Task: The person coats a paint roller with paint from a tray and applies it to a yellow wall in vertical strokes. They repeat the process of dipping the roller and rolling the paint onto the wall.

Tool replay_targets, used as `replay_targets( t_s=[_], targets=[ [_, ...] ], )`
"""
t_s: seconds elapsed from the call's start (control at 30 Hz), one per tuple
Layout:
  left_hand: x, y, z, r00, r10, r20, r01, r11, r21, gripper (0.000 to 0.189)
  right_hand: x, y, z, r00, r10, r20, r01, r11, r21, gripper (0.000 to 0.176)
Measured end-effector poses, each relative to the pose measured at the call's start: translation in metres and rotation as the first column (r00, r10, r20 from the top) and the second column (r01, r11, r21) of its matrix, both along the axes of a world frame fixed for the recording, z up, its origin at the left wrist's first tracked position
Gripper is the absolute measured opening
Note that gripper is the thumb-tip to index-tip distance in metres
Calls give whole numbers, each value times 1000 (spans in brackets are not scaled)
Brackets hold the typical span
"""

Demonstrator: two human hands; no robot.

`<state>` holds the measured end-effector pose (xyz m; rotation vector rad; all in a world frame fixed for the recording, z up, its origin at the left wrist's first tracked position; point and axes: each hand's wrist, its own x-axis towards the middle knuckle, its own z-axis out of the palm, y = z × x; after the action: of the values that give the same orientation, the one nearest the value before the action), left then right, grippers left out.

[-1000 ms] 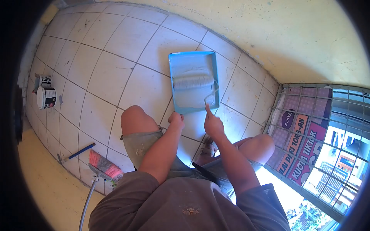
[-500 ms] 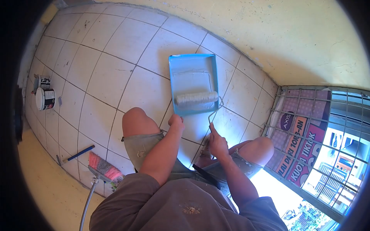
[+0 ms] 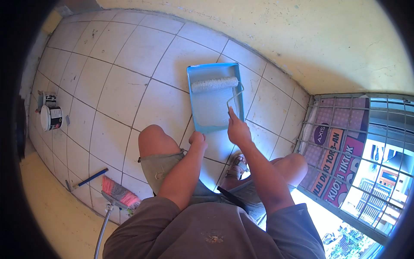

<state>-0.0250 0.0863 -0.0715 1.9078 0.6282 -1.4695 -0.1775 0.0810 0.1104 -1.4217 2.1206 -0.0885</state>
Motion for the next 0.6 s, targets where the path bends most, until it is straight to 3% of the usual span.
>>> replay_targets(
  t_s=[0.07, 0.13, 0.3, 0.43, 0.6],
  targets=[
    [-2, -1, -1, 1000, 7, 13, -7, 1000, 17, 22, 12, 27, 35, 998, -57, -23, 60, 989, 133, 55],
    [-2, -1, 2, 999, 16, 31, -17, 999, 33, 24, 12, 60, 44, 996, -89, 26, 84, 984, 155, 55],
    [-4, 1, -10, 999, -18, 37, 17, 999, 40, 29, 17, 109, 44, 990, -126, 60, 108, 965, 239, 58],
    [-2, 7, -11, 996, -68, 64, 69, 998, -3, 29, 19, 78, 24, 992, -128, 19, 114, 933, 341, 58],
    [-2, 1, -5, 999, -32, 33, 32, 999, -8, 28, 16, -5, -4, 998, -57, -17, 59, 989, 132, 56]
  ],
)
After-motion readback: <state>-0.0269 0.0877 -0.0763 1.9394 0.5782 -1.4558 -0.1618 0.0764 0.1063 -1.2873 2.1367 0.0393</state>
